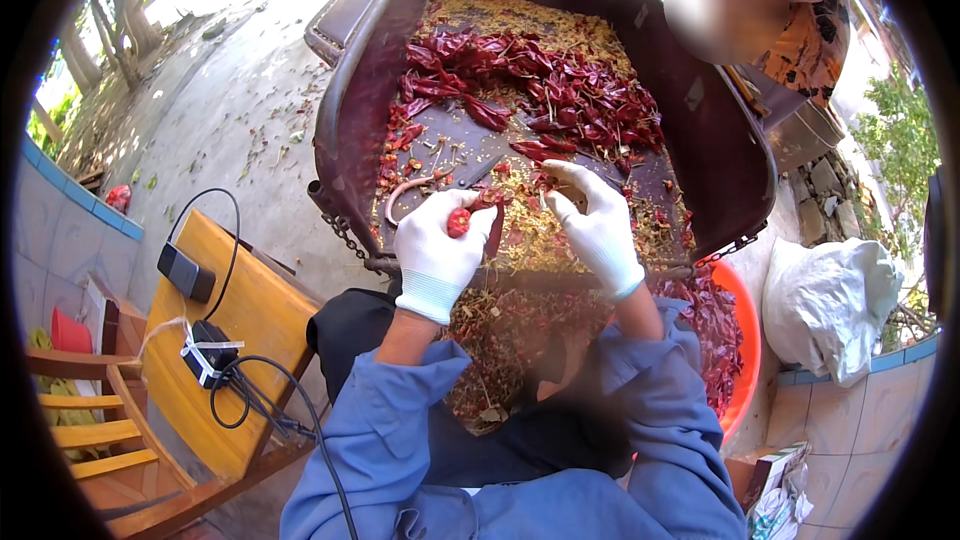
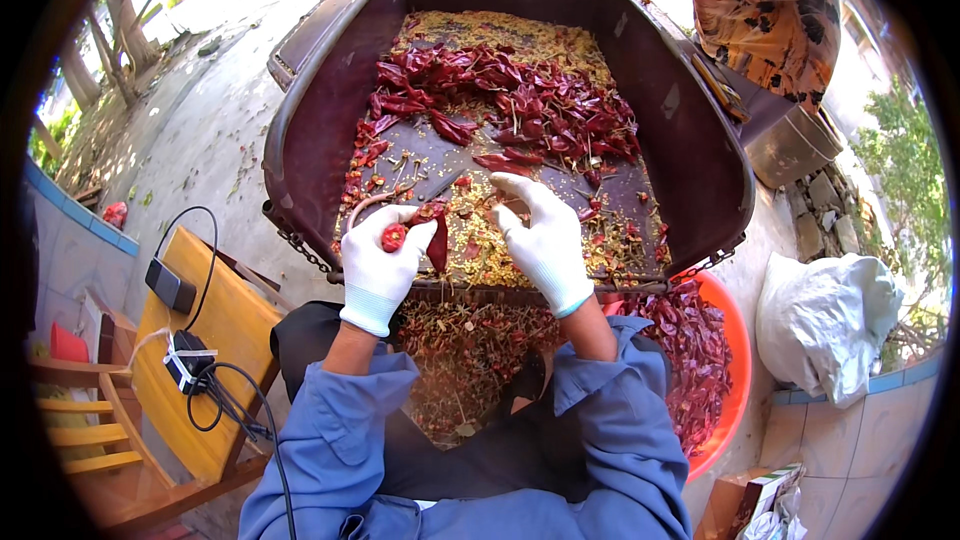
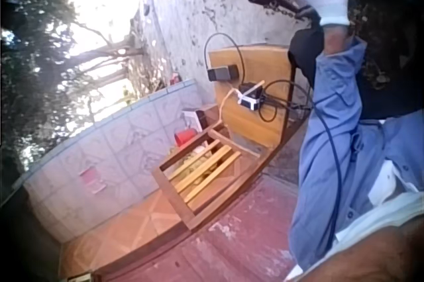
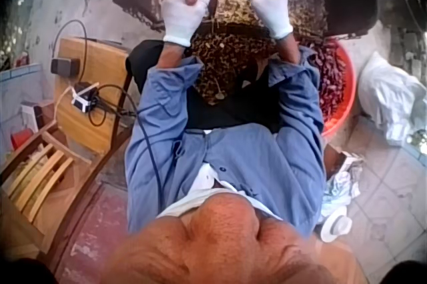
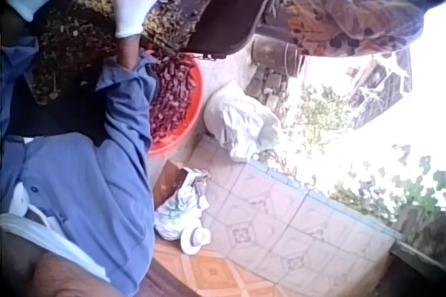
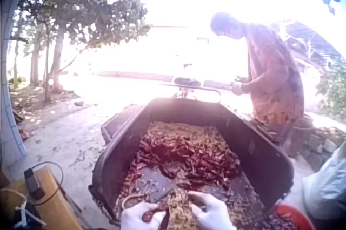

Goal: The person cleans dried red chili peppers by removing stems with shears and by hand, separating them from seeds and placing them into a red plastic bucket.

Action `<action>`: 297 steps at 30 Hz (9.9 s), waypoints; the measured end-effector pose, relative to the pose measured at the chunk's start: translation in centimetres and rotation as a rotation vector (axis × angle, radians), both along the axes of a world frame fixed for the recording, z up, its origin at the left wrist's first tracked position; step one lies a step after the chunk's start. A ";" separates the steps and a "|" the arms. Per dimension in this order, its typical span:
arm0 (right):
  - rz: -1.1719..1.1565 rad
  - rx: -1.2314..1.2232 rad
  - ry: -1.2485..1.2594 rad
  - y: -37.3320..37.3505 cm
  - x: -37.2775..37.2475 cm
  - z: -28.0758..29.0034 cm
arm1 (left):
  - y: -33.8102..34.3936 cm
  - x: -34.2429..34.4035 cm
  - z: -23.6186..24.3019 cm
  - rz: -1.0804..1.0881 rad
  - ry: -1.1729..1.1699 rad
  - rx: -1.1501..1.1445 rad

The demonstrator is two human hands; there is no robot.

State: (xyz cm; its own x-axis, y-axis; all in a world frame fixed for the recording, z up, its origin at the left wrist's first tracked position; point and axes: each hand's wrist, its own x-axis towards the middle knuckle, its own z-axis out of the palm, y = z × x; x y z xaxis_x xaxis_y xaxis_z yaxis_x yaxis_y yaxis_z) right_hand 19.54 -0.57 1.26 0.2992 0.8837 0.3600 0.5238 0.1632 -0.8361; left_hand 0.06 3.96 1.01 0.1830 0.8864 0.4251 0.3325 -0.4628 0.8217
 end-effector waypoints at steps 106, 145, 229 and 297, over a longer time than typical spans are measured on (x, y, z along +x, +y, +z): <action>-0.365 -0.106 -0.317 1.1 9.5 1.9 | 2.4 4.4 -0.3 -0.433 -0.380 -0.470; -0.004 0.380 -0.579 0.7 0.9 2.1 | 2.8 4.7 -0.7 -0.335 0.152 -0.037; -0.052 0.000 0.528 1.0 2.2 3.3 | -0.8 3.6 0.3 -0.238 0.117 -0.175; 0.099 0.009 0.080 -3.7 -3.8 0.3 | -0.7 0.6 -0.6 -0.237 0.313 -0.011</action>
State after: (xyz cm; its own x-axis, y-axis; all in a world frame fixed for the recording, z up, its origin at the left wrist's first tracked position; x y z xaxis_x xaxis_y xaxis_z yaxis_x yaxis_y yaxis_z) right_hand 15.73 -4.28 1.56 0.2384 0.9073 0.3463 0.4361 0.2186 -0.8729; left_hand 0.62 3.24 0.37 0.5023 0.8083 0.3072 0.4533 -0.5487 0.7025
